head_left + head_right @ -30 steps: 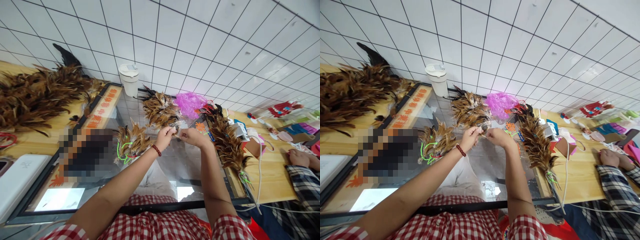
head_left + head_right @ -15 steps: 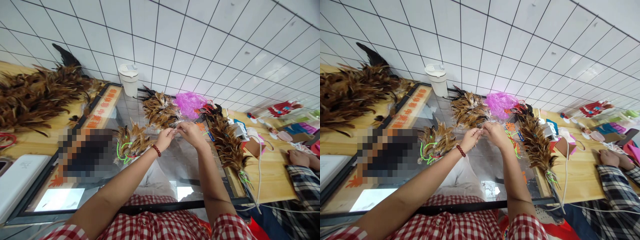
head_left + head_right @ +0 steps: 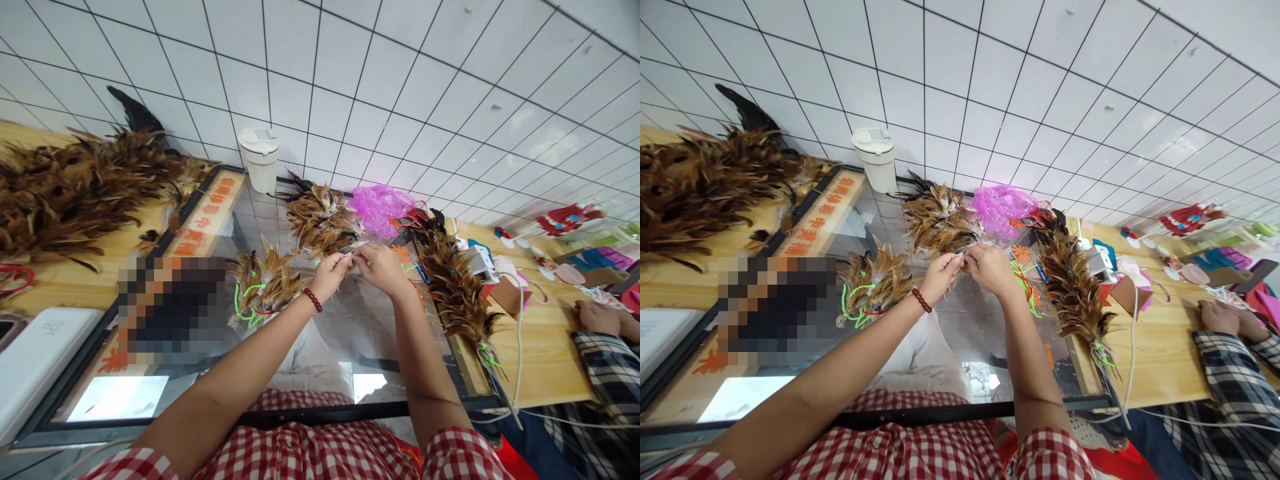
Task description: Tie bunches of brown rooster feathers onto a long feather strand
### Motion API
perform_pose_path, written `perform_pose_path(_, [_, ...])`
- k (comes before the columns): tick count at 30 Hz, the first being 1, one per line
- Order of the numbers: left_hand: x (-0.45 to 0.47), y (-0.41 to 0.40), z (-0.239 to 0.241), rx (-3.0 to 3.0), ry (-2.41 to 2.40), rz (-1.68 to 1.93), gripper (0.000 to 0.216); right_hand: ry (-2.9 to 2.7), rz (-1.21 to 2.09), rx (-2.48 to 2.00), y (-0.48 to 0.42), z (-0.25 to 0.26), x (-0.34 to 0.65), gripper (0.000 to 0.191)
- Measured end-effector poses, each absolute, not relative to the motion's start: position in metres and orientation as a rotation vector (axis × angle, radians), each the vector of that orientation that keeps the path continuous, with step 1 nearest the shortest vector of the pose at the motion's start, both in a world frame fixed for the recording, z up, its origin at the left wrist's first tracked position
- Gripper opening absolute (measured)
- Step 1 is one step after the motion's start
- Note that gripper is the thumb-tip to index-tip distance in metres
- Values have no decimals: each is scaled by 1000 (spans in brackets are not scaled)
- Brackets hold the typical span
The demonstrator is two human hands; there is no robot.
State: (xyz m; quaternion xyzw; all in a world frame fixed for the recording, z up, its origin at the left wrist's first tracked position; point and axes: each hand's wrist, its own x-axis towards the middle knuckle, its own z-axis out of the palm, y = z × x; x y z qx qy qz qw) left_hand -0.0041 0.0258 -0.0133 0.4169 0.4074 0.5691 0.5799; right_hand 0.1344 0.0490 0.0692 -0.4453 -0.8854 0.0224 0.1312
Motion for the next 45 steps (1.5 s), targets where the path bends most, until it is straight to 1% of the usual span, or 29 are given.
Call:
perform_pose_path(2, [-4,27,-15,965,964,1341,38,-2556,43,-1399,49,72,142,19])
perform_pose_path(3, [-5,27,-15,958,973,1349,38,-2560,83,-1455,50,73,147,18])
perform_pose_path(6, [-5,27,-15,941,980,1350,39,-2577,381,-1504,53,73,158,16])
perform_pose_path(8, [-5,26,-12,935,962,1338,39,-2467,471,-1419,55,70,159,17])
perform_pose_path(11, [-4,23,-7,922,914,1332,40,-2241,477,-1200,58,63,150,27])
perform_pose_path(14, [-4,21,-3,895,855,1326,41,-2166,612,-1016,62,54,141,27])
perform_pose_path(18, [-5,21,-2,832,789,1303,42,-2148,774,-920,67,45,139,27])
perform_pose_path(22, [-5,24,-5,792,782,1334,42,-2138,646,-939,65,48,141,33])
perform_pose_path(24, [-5,26,-7,760,790,1371,43,-2222,598,-903,61,54,141,38])
perform_pose_path(28, [-5,29,-8,710,786,1422,44,-2468,566,-847,55,59,137,48])
perform_pose_path(31, [-6,29,-8,713,796,1424,42,-2523,580,-859,56,56,136,52])
perform_pose_path(38, [-6,27,-7,770,807,1417,42,-2198,718,-1007,64,45,140,47])
perform_pose_path(45, [-6,25,-7,870,806,1367,42,-2135,855,-1014,63,45,139,38])
